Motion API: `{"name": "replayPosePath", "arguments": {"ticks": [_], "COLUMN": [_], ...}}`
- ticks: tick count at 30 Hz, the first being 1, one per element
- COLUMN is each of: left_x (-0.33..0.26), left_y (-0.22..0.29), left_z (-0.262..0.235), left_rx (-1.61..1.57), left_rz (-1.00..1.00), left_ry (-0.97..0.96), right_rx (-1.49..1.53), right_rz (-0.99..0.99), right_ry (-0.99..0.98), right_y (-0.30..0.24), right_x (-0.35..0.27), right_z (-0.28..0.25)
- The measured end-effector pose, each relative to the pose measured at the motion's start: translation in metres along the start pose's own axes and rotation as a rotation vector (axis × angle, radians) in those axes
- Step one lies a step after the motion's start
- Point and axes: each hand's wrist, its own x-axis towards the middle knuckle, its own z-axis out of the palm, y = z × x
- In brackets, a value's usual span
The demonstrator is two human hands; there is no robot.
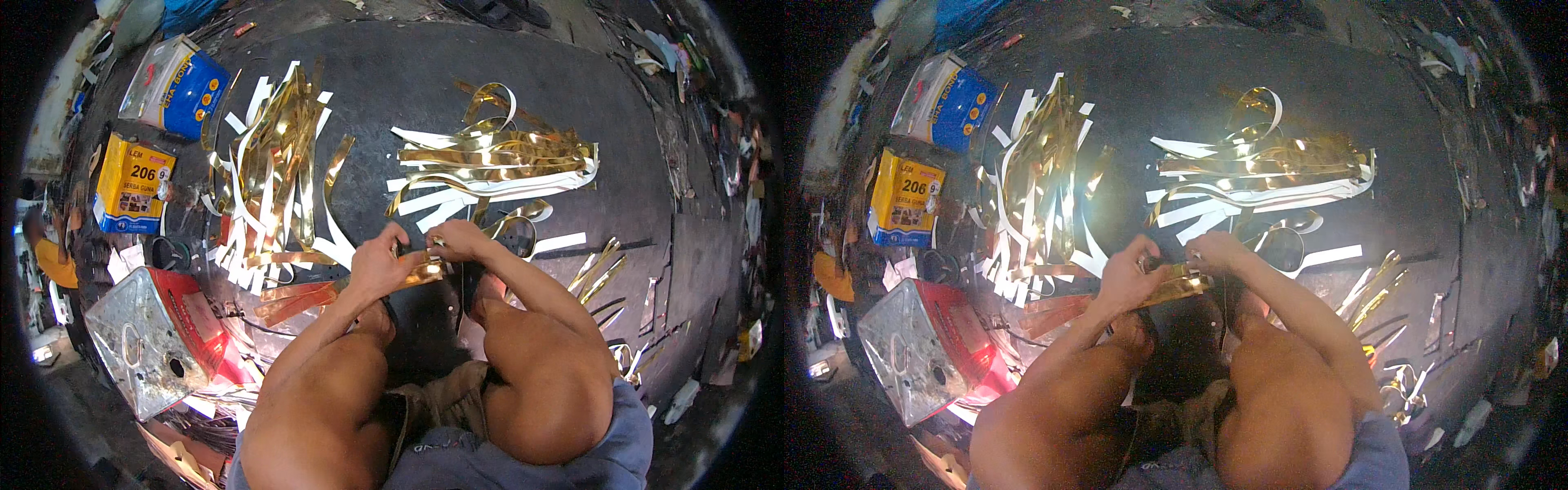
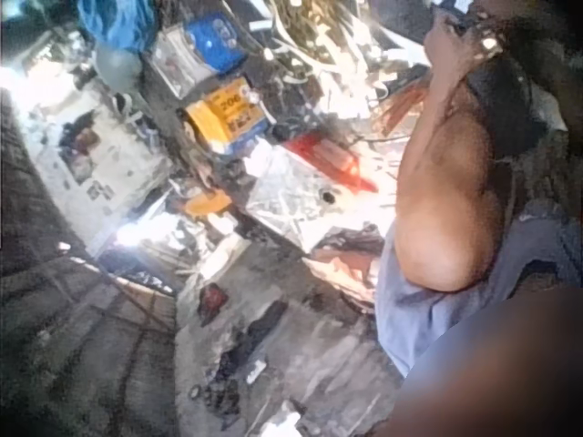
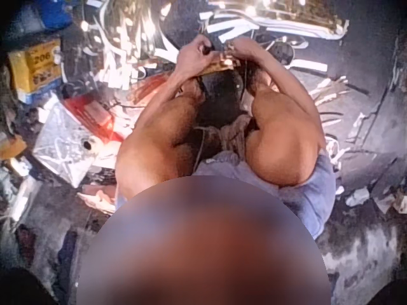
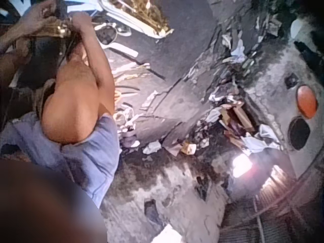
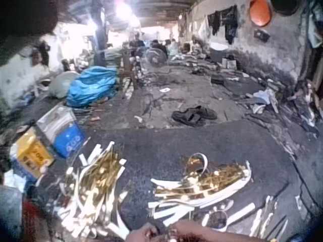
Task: The person sits on the floor and wraps a red box with white and gold ribbons. They fold and tuck the ribbon ends around the box, securing them by hand.
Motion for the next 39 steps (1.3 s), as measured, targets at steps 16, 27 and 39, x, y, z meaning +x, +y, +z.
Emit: {"name": "replayPosePath", "arguments": {"ticks": [16, 27, 39], "left_x": [0.011, 0.024, 0.021], "left_y": [-0.019, 0.015, -0.225], "left_z": [0.021, -0.011, -0.25], "left_rx": [0.07, -0.693, -1.344], "left_rz": [-0.021, 0.014, -0.298], "left_ry": [-0.305, -0.423, 1.275], "right_rx": [0.56, 1.547, 1.767], "right_rz": [0.018, 0.048, 0.289], "right_ry": [-0.011, 0.148, 2.039], "right_y": [0.009, -0.053, 0.272], "right_x": [-0.021, -0.04, -0.263], "right_z": [0.0, -0.043, -0.11]}}
